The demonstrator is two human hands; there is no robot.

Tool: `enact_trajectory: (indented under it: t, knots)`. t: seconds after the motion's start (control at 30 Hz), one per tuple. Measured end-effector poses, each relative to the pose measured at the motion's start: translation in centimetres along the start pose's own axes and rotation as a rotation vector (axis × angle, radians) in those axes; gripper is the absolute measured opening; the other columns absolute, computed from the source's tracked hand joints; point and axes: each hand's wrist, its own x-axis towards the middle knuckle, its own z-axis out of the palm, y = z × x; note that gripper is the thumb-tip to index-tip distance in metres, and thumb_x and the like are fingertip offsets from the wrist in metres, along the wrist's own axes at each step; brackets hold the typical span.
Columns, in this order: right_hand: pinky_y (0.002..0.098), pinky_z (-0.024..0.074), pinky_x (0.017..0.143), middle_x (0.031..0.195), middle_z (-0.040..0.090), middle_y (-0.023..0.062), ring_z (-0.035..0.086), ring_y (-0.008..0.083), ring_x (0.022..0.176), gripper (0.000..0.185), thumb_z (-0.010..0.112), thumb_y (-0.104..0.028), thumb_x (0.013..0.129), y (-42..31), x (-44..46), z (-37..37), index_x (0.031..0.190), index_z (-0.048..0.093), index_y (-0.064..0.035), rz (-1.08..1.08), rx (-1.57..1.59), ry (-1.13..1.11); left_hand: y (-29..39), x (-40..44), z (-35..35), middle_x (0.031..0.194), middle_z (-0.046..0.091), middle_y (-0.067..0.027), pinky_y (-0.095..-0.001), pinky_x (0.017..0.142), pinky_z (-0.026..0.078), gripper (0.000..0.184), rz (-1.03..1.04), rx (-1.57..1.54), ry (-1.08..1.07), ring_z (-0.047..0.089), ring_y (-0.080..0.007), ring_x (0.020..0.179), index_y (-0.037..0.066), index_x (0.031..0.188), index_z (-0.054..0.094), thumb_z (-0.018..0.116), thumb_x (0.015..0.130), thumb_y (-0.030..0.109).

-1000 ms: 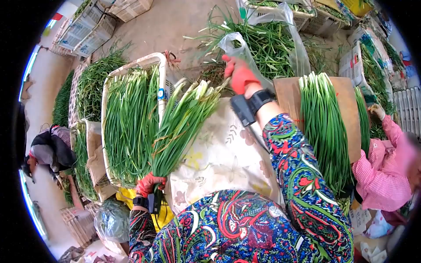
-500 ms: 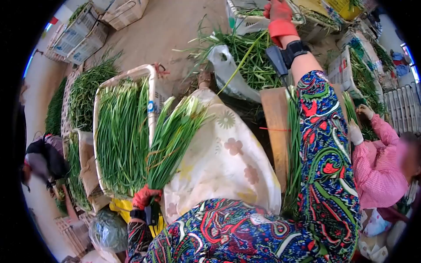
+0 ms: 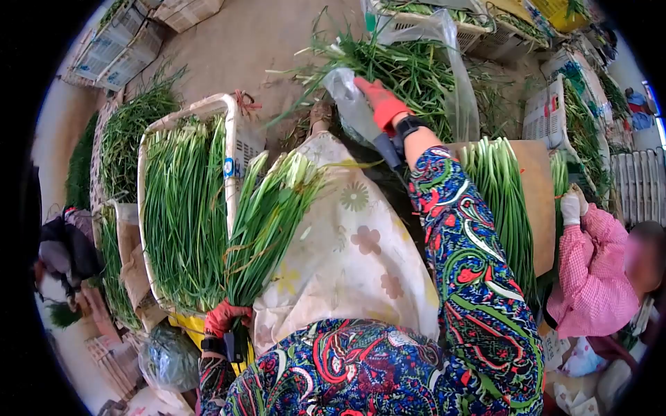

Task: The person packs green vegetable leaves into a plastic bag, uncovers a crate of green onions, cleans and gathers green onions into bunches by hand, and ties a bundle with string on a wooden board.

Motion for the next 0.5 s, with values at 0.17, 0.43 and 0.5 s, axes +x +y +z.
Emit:
enact_trajectory:
  t: [0.17, 0.43, 0.5]
  knots:
    - [0.0349, 0.0412, 0.083, 0.106, 0.056, 0.0185, 0.053, 0.0312, 0.096, 0.038, 0.049, -0.034, 0.083, -8.7, -4.7, 2.0, 0.108, 0.055, -0.0059, -0.766, -0.289, -0.038, -0.6, 0.6, -0.6, 0.061, 0.056, -0.0053, -0.0257, 0.049, 0.043, 0.019, 0.047, 0.018, -0.039, 0.054, -0.0139, 0.051, 0.002, 0.081, 0.057, 0.068, 0.068, 0.01]
    - [0.0344, 0.0292, 0.098, 0.122, 0.048, 0.0114, 0.039, 0.0248, 0.118, 0.058, 0.052, -0.046, 0.075, -11.0, -10.5, 3.5, 0.118, 0.049, -0.0061, -0.697, -0.368, -0.338, -1.2, 0.7, -0.1, 0.059, 0.056, -0.0048, -0.0237, 0.045, 0.04, 0.016, 0.087, 0.027, 0.032, 0.053, -0.0129, 0.048, 0.001, 0.078, 0.055, 0.065, 0.066, 0.007]
    - [0.0413, 0.0199, 0.102, 0.126, 0.043, 0.0096, 0.033, 0.0266, 0.121, 0.063, 0.057, -0.047, 0.068, -9.8, -13.6, 7.9, 0.119, 0.048, -0.0102, -0.948, -0.72, -0.018, -2.1, 1.1, -0.4, 0.059, 0.056, -0.0045, -0.0233, 0.046, 0.04, 0.018, 0.1, 0.051, 0.067, 0.053, -0.0127, 0.048, 0.001, 0.078, 0.055, 0.066, 0.066, 0.008]
